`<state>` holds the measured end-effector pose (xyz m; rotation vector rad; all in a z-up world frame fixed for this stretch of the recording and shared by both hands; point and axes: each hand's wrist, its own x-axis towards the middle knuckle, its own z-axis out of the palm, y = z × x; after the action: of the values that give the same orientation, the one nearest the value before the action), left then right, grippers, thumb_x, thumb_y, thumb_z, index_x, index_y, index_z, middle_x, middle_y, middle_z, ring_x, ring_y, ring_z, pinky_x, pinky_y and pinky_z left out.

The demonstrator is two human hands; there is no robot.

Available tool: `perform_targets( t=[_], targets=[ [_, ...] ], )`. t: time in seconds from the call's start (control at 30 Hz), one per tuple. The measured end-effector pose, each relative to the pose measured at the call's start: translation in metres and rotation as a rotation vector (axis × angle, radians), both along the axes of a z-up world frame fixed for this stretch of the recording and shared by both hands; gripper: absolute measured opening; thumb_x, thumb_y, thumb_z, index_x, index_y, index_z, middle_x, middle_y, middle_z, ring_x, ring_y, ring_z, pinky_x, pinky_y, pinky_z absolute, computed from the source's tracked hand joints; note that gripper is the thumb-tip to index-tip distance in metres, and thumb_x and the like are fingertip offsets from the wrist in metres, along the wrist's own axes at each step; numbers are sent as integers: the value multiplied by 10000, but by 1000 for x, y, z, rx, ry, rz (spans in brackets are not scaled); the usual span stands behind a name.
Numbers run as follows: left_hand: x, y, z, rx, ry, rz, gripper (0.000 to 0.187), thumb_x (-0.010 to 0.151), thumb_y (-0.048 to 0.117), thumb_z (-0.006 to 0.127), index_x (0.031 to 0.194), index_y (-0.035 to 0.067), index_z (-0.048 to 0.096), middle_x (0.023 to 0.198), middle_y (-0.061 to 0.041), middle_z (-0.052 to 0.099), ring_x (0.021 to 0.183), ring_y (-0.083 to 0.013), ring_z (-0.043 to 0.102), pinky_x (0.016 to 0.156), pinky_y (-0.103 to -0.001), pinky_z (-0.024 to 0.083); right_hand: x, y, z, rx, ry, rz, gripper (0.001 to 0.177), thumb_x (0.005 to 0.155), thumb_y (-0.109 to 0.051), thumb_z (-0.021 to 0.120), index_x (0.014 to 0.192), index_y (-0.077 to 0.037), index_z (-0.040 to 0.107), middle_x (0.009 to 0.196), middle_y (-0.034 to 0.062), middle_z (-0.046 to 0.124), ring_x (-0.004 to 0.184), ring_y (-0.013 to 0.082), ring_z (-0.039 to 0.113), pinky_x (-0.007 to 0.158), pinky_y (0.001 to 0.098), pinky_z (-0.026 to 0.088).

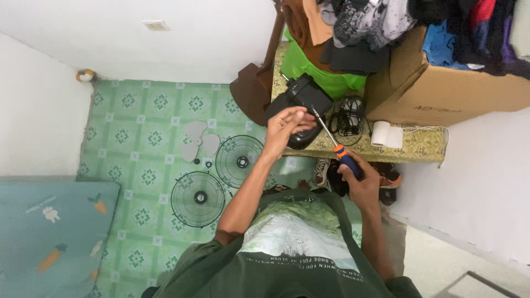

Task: The person uses a screwdriver to remove and reattach screws on the housing of an electric fan motor. They repeatedly open and close the motor casing, handling the motor and screwdriver throughout the clip.

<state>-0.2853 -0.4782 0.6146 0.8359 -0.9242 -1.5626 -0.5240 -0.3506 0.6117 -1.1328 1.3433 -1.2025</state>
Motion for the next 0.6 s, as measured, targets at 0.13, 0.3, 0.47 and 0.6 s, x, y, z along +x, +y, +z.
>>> perform_targets(
  t=[0.13, 0.3, 0.47, 0.6],
  targets=[
    [9, -10, -17, -73, -460, 292, 311, 965, 200, 746, 1202, 6, 691, 1166, -136, 723, 1102, -258, 711, 922, -376, 595, -20, 6, -11, 23, 85, -38, 412, 960, -123, 697, 1341, 22, 636, 1056, 51, 713, 835, 70, 634, 707, 211, 510],
    [17, -38, -37, -115, -773, 459, 684, 878, 318, 846, 1415, 36, 528, 1424, -165, 502, 1351, -299, 513, 1134, -402, 435, -41, 3, -35, 218, 232, -112, 417, 941, -149, 740, 1328, -1, 695, 998, 101, 723, 726, 118, 550, 641, 268, 446],
    [19, -66, -43, -192, -828, 310, 814, 866, 375, 857, 1515, 76, 467, 1543, -170, 414, 1461, -345, 403, 1205, -440, 326, -45, -12, -58, -16, 301, -50, 400, 943, -163, 754, 1294, 12, 677, 1136, 133, 739, 1003, 159, 677, 895, 298, 527],
    [12, -72, -42, -139, -750, 249, 801, 841, 363, 861, 1505, 98, 499, 1540, -148, 482, 1439, -309, 475, 1204, -420, 373, -41, -23, -63, 25, 327, -24, 405, 937, -188, 760, 1298, -21, 686, 1169, 159, 739, 1023, 213, 703, 887, 347, 540]
  ],
)
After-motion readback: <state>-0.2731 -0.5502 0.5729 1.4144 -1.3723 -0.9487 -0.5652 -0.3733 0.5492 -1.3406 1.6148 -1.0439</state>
